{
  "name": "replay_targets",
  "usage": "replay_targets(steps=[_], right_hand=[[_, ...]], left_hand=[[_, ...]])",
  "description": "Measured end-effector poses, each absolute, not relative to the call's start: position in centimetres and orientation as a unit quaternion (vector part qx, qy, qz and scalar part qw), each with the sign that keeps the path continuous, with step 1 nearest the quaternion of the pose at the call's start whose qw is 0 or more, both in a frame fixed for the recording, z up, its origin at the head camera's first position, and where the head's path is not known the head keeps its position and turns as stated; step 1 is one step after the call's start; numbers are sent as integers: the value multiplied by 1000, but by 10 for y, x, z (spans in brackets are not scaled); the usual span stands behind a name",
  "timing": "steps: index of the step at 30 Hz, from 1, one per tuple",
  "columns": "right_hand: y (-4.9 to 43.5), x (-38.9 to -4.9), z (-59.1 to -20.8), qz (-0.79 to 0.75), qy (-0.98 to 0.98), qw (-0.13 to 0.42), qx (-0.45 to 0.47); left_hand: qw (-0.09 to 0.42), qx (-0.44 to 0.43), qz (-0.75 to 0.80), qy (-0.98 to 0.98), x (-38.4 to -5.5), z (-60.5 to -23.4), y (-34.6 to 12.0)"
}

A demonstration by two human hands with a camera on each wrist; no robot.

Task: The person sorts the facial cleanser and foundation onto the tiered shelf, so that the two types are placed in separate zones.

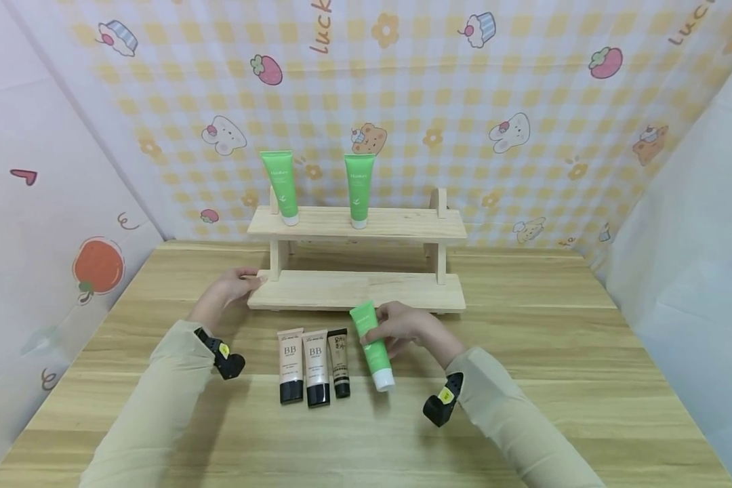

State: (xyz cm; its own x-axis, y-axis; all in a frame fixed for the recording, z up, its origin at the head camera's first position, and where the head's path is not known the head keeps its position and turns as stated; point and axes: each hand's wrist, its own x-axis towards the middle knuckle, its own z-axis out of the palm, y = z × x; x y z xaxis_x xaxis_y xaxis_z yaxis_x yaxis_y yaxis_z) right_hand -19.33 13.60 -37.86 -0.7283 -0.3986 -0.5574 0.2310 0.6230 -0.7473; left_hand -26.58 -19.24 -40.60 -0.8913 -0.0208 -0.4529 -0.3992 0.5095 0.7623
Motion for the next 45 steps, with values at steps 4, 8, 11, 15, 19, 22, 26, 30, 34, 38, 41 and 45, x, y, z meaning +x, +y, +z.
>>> replay_targets(steps=[4, 8, 11, 15, 19, 22, 26, 30, 34, 38, 41, 45], right_hand=[[139, -195, -374, -433, 825, 359, -56], [142, -198, -370, -435, 826, 355, -53], [143, -199, -367, -436, 827, 350, -55], [146, -200, -365, -438, 830, 342, -53], [149, -201, -366, -439, 830, 339, -57], [150, -202, -367, -439, 831, 338, -57], [154, -204, -366, -442, 832, 332, -49], [156, -205, -363, -455, 828, 324, -50], [158, -208, -358, -472, 821, 316, -58], [161, -210, -355, -485, 815, 311, -63], [161, -211, -355, -492, 812, 306, -65], [162, -211, -356, -501, 808, 305, -63]], left_hand=[[199, -122, 477, 848, -266, -406, -192], [199, -117, 477, 848, -265, -404, -192], [197, -114, 480, 847, -265, -405, -192], [195, -110, 479, 849, -266, -407, -192], [197, -116, 479, 847, -266, -409, -191], [195, -117, 484, 845, -266, -409, -191], [191, -115, 487, 844, -267, -408, -191], [192, -113, 488, 844, -268, -407, -191], [197, -112, 481, 847, -269, -406, -192], [199, -113, 475, 850, -270, -405, -191], [196, -117, 479, 848, -270, -406, -191], [194, -122, 484, 845, -270, -409, -192]])
